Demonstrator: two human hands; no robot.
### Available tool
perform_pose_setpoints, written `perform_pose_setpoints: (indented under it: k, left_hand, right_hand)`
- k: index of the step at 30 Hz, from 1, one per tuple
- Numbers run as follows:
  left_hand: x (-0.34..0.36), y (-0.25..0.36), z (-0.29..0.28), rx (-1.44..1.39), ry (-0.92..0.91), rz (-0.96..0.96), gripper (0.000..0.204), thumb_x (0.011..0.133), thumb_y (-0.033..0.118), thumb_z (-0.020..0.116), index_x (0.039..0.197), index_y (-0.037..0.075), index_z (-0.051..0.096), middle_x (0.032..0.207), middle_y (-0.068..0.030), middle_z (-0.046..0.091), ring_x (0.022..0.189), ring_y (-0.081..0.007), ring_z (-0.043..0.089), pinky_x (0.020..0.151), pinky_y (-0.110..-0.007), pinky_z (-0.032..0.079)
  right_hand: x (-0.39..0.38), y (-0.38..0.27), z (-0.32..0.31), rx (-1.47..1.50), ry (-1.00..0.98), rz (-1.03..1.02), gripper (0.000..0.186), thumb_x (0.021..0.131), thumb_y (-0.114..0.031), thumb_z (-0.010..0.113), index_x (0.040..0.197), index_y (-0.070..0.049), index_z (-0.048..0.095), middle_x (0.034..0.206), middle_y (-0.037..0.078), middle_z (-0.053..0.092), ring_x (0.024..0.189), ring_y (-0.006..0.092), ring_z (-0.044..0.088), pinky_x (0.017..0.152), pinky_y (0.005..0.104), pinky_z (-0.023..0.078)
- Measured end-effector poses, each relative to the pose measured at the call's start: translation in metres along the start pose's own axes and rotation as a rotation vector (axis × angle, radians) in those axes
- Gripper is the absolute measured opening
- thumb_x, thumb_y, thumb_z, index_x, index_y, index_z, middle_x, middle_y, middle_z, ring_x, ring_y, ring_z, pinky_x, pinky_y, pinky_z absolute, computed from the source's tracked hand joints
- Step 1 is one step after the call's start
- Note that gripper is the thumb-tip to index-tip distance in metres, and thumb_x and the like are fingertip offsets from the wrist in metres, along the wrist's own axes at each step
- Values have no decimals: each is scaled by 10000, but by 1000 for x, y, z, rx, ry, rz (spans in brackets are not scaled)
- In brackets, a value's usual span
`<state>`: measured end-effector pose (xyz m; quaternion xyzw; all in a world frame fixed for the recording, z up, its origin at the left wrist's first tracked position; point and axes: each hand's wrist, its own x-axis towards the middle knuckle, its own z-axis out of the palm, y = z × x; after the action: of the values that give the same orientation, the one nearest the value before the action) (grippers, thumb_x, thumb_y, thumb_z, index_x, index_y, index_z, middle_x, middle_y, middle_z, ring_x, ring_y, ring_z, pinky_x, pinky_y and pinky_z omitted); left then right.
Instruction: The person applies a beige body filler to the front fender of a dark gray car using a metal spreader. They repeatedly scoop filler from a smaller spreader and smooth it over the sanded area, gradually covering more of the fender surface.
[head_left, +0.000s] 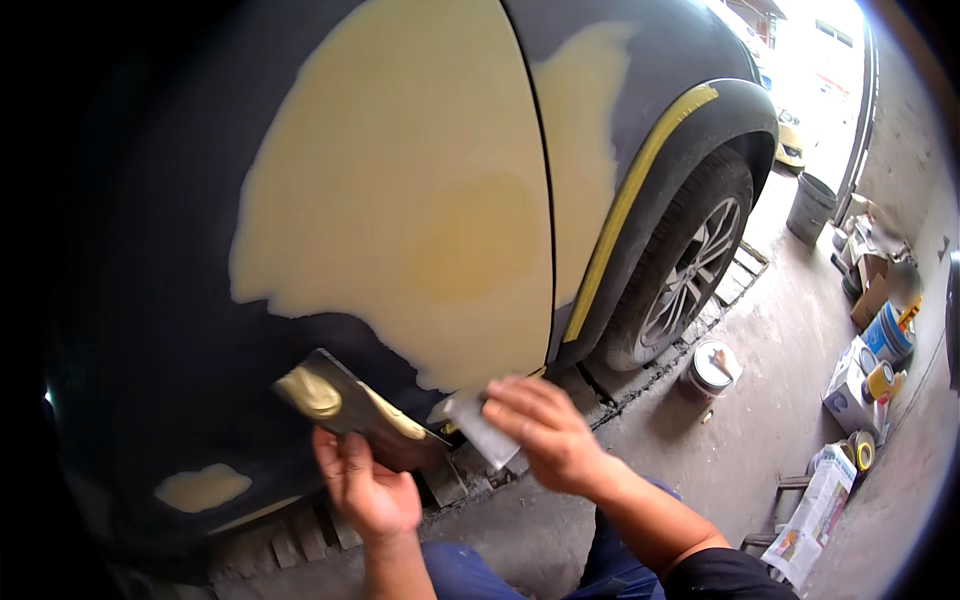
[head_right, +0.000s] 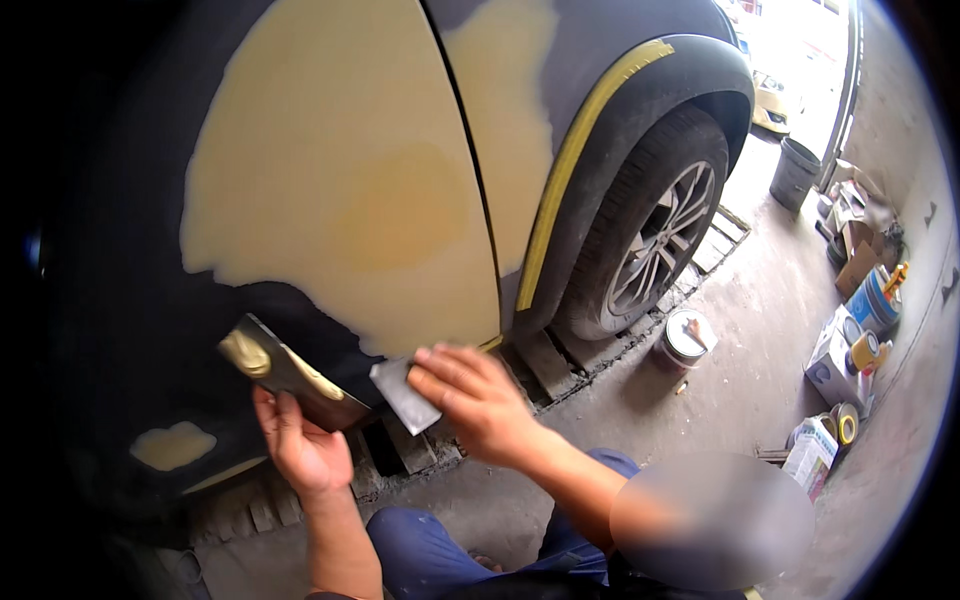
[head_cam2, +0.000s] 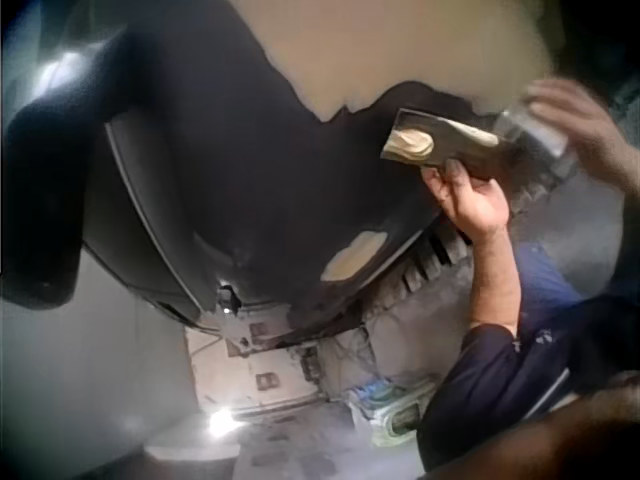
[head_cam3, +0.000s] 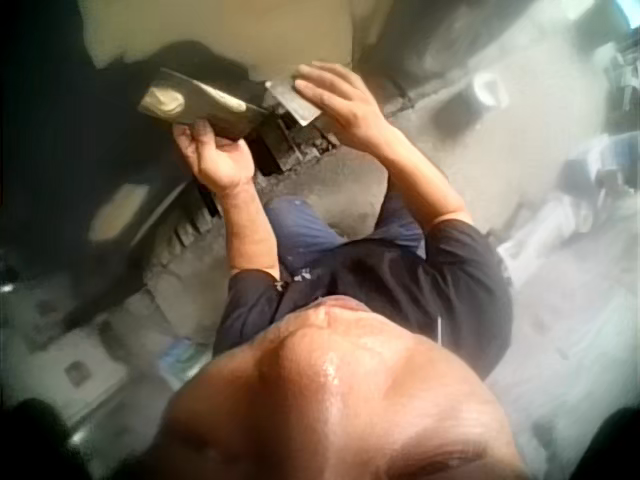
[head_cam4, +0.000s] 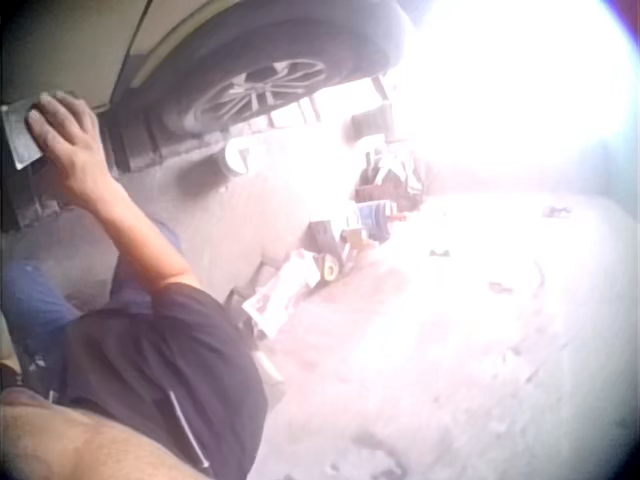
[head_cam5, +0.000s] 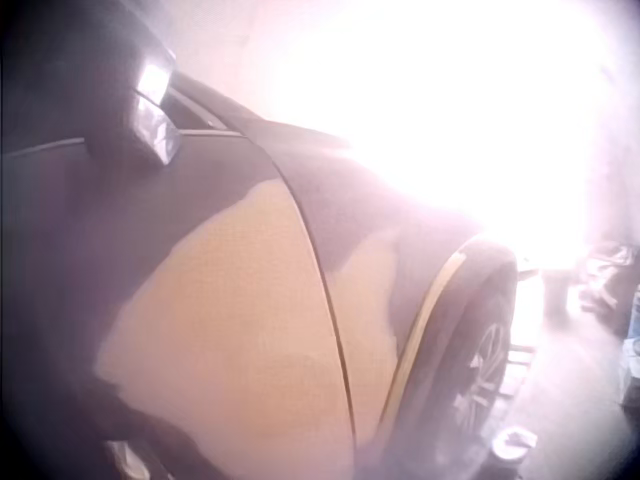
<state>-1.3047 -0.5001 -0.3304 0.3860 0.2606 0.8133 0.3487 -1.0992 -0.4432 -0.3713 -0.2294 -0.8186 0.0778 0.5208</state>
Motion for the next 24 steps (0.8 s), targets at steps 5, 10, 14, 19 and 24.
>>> perform_pose_setpoints:
  k: [5,10,14,19,24]
  left_hand:
    - [48,11,-51,156,-145,249,403,996,108,480,1390,46,419,1296,-69,554,1175,-193,537,1035,-353,405]
    - [79,16,-82,188,-241,267,394,988,82,484,1376,37,434,1292,-73,558,1179,-191,538,1042,-348,404]
    - [80,12,-91,176,-261,280,382,981,56,486,1361,34,451,1292,-76,563,1179,-190,545,1033,-349,420]
    - [76,10,-93,204,-221,266,398,953,87,562,1330,6,462,1283,-92,556,1152,-195,543,1015,-345,425]
    - [75,9,-89,222,-210,266,409,949,95,571,1332,-1,462,1287,-95,555,1149,-195,547,1007,-343,429]
  right_hand:
    - [82,26,-24,-715,304,-130,402,831,-132,568,1221,-192,647,1317,18,587,1266,274,456,1120,492,240]
    - [136,43,-26,-789,317,-328,426,811,-149,585,1230,-200,643,1323,-8,581,1275,245,441,1126,504,213]
    - [132,36,-11,-709,208,-351,408,794,-165,586,1194,-178,665,1338,-20,566,1250,230,448,1116,545,216]
    - [100,35,2,-713,95,-336,388,793,-174,581,1169,-173,675,1343,-29,554,1241,229,441,1100,599,243]
    - [75,45,9,-729,44,-339,377,759,-189,581,1116,-182,703,1332,-36,580,1231,230,463,1130,572,233]
